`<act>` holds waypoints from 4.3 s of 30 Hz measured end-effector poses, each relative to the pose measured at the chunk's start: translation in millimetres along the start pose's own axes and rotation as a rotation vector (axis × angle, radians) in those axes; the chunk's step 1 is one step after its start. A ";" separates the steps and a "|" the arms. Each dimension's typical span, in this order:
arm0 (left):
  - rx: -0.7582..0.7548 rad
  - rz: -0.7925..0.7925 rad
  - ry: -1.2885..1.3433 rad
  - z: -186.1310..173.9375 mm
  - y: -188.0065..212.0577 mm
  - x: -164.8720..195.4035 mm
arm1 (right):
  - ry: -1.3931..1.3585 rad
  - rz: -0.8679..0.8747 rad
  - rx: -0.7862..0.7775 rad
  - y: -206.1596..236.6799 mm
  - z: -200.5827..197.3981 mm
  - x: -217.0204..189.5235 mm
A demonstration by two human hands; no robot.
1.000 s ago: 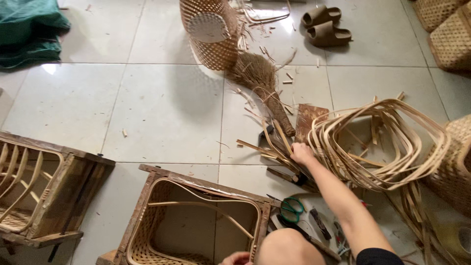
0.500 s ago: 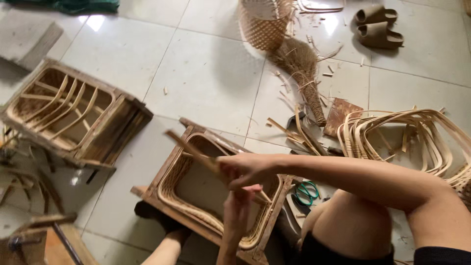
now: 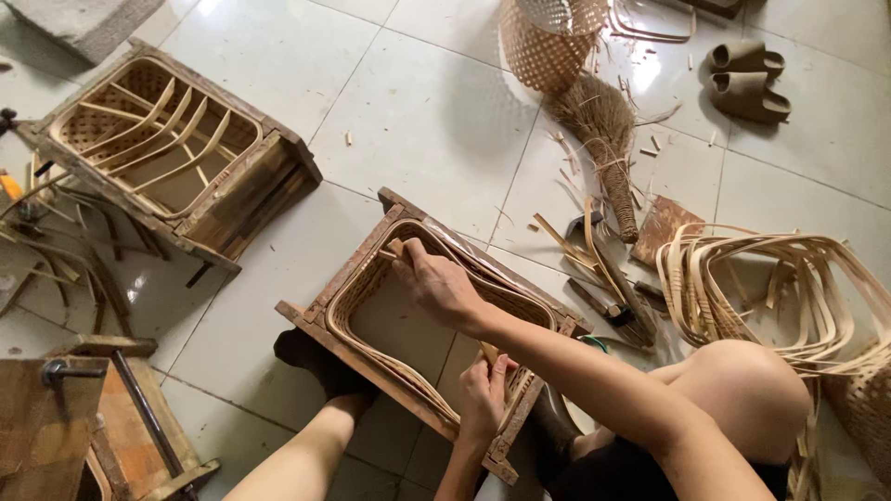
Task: The person sits on the floor assembling a woven bamboo basket in a wooden frame. They bend and tuck a bamboo rim strip, trim a strip with scissors, weave thin bamboo slats across the basket body, press the slats into place, and tap strips tight using a hammer.
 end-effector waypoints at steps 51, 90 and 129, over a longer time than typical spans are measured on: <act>0.200 -0.315 0.021 -11.6 -20.2 -80.7 | 0.410 0.015 -0.391 -111.3 132.6 77.3; 0.577 0.197 -0.396 -275.7 122.1 138.7 | 1.007 0.020 -0.663 136.7 71.2 174.8; -0.584 0.216 -1.048 -43.3 -33.6 -174.8 | 0.479 0.590 0.512 131.9 -89.6 425.7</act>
Point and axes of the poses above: each hand's wrist, its own y-axis away from the middle knuckle, its own z-axis out of the palm, x = y × z, the point moved 4 cm from there along -y, towards the middle knuckle, and after that the axes turned 13 degrees about -x, right-handed, at the moved point
